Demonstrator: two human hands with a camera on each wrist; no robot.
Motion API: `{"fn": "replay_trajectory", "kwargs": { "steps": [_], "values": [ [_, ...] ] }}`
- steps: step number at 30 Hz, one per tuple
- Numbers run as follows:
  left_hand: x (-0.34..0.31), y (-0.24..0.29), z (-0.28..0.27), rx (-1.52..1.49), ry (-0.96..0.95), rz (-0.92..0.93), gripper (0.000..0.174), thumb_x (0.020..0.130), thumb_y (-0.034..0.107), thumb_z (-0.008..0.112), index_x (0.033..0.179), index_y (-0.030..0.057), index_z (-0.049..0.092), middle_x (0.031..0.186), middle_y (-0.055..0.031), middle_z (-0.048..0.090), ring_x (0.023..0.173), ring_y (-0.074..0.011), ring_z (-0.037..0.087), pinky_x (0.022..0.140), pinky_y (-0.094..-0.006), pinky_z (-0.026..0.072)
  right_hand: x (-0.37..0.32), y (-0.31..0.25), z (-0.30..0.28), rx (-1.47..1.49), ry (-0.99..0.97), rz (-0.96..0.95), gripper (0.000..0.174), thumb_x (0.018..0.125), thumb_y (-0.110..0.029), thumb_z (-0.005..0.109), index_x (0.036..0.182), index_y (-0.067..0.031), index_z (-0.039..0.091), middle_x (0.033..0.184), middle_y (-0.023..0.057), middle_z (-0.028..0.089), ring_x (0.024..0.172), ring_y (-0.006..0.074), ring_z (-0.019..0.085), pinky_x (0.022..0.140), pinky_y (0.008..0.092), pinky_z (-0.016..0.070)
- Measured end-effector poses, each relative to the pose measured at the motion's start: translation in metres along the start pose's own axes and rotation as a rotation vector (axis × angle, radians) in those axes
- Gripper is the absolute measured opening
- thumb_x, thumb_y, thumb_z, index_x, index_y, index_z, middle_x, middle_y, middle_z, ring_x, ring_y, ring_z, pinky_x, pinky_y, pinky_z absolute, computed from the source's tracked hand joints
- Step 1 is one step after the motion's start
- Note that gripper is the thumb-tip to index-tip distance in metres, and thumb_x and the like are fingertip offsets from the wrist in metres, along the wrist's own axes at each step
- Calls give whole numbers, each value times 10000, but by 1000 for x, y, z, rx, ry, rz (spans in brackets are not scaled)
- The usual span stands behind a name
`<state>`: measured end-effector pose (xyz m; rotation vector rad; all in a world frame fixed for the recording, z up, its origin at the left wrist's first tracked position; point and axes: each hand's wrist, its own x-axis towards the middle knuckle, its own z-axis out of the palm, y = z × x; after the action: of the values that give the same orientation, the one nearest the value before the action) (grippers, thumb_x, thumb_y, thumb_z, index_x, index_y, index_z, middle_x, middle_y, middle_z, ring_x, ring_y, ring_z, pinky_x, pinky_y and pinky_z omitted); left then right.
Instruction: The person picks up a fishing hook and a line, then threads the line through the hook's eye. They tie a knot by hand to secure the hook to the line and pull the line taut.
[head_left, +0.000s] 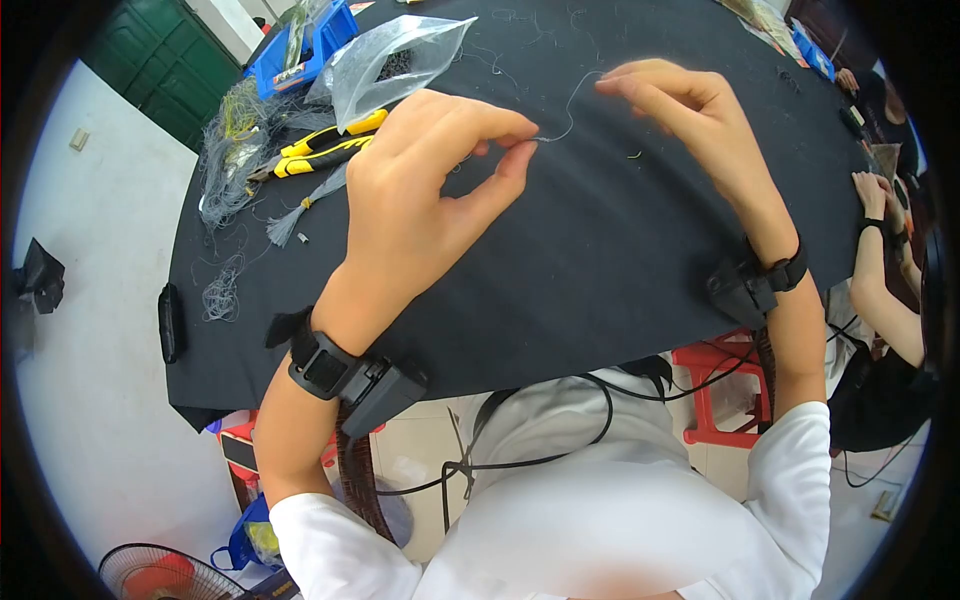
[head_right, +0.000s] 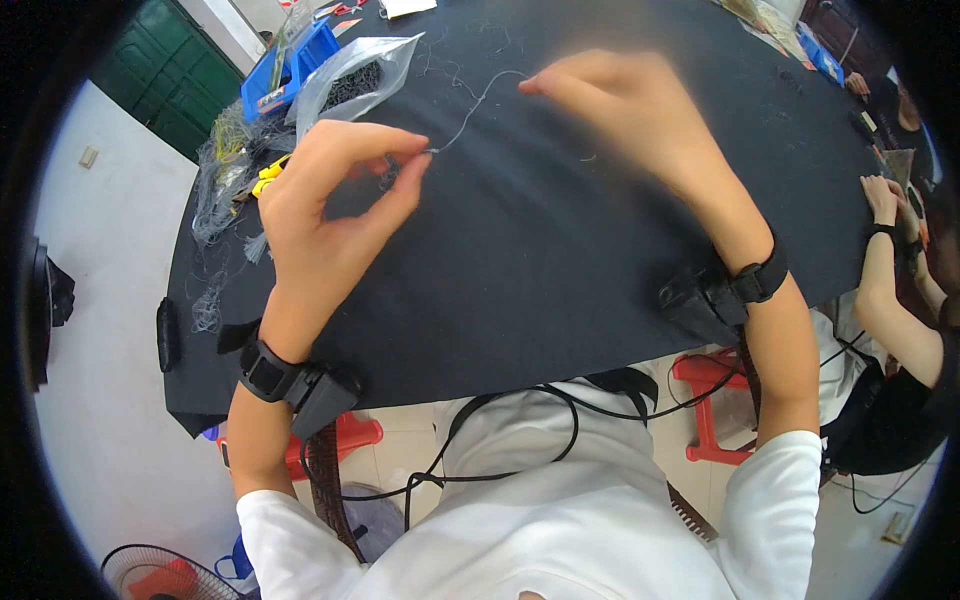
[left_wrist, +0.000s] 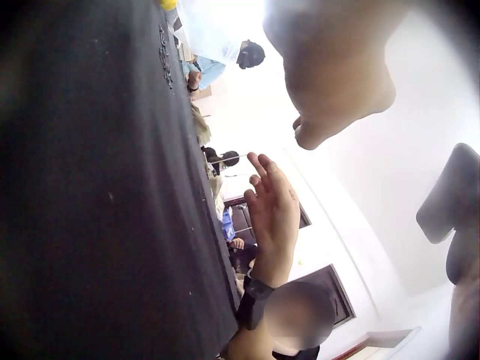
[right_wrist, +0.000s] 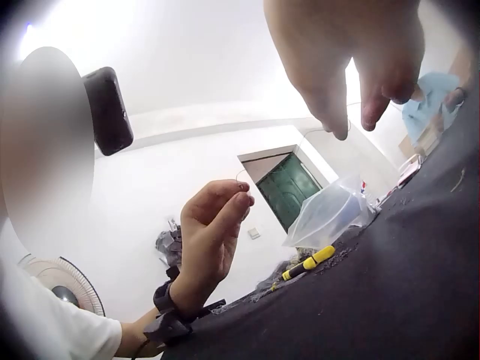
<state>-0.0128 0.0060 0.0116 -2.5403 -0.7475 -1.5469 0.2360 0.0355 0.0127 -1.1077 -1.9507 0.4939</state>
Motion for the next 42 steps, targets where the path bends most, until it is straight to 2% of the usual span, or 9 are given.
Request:
{"fn": "replay_trajectory", "kwargs": {
  "steps": [9, 13, 16, 22, 30, 33, 36, 39, 42],
  "values": [
    [-4, -8, 2, 14, -19, 38, 200, 674, -51, 685, 851, 42, 674, 782, -27, 636, 665, -109, 557, 609, -217, 441, 3, 12, -24, 138, 108, 115, 357, 845, -377, 576, 751, -52, 690, 849, 48, 682, 591, 34, 468, 480, 188, 321],
    [-4, -5, 1, 13, -44, -23, 171, 698, -33, 679, 852, 42, 677, 776, -25, 634, 664, -103, 550, 615, -214, 436, 2, 4, -29, -173, 250, 113, 358, 807, -406, 619, 742, -60, 683, 708, 15, 634, 522, 11, 404, 461, 170, 289],
    [-5, -2, 1, -57, -81, -111, 147, 731, -6, 683, 874, 30, 677, 799, -24, 642, 684, -88, 556, 622, -208, 430, 4, 17, -44, 12, 230, 133, 327, 812, -381, 611, 788, -60, 673, 673, -8, 594, 549, 7, 401, 475, 175, 297],
    [-8, 6, 5, -728, -195, -662, 153, 793, 52, 670, 938, 4, 663, 901, -67, 658, 827, -106, 610, 751, -217, 472, 6, -16, -30, 330, 428, 111, 299, 893, -241, 518, 745, -7, 633, 564, 17, 537, 448, 51, 398, 413, 190, 283],
    [-14, 9, 9, -1065, -242, -857, 187, 817, 102, 658, 990, 32, 650, 960, -85, 653, 878, -138, 612, 812, -244, 465, 6, -16, -23, 360, 542, 66, 230, 897, -187, 481, 735, -47, 565, 672, 44, 587, 478, 46, 420, 431, 186, 308],
    [-14, 11, 9, -1091, -259, -886, 193, 824, 118, 654, 999, 37, 648, 969, -82, 651, 880, -137, 609, 792, -242, 461, 5, -18, -17, 258, 527, 24, 213, 896, -183, 483, 763, -45, 577, 664, 42, 595, 493, 41, 433, 442, 169, 312],
    [-14, 13, 10, -1081, -281, -879, 199, 839, 149, 641, 1003, 37, 645, 969, -77, 648, 875, -127, 601, 763, -235, 452, 3, -38, -16, 165, 282, 193, 175, 899, -162, 484, 831, -38, 588, 748, 73, 627, 530, 51, 481, 476, 153, 350],
    [-12, 16, 10, -1059, -296, -895, 212, 866, 192, 602, 988, 24, 640, 954, -66, 641, 860, -116, 588, 745, -228, 439, -6, -24, -4, 251, -2, 5, 242, 862, -283, 546, 847, -57, 633, 747, 3, 604, 585, 23, 427, 530, 182, 337],
    [-11, 17, 10, -1052, -318, -898, 244, 892, 227, 556, 964, 7, 632, 932, -59, 631, 843, -108, 577, 745, -221, 430, -13, -34, 7, 313, -179, -84, 139, 861, -156, 515, 843, -43, 593, 795, 23, 585, 650, 56, 486, 580, 196, 380]
  ]
}}
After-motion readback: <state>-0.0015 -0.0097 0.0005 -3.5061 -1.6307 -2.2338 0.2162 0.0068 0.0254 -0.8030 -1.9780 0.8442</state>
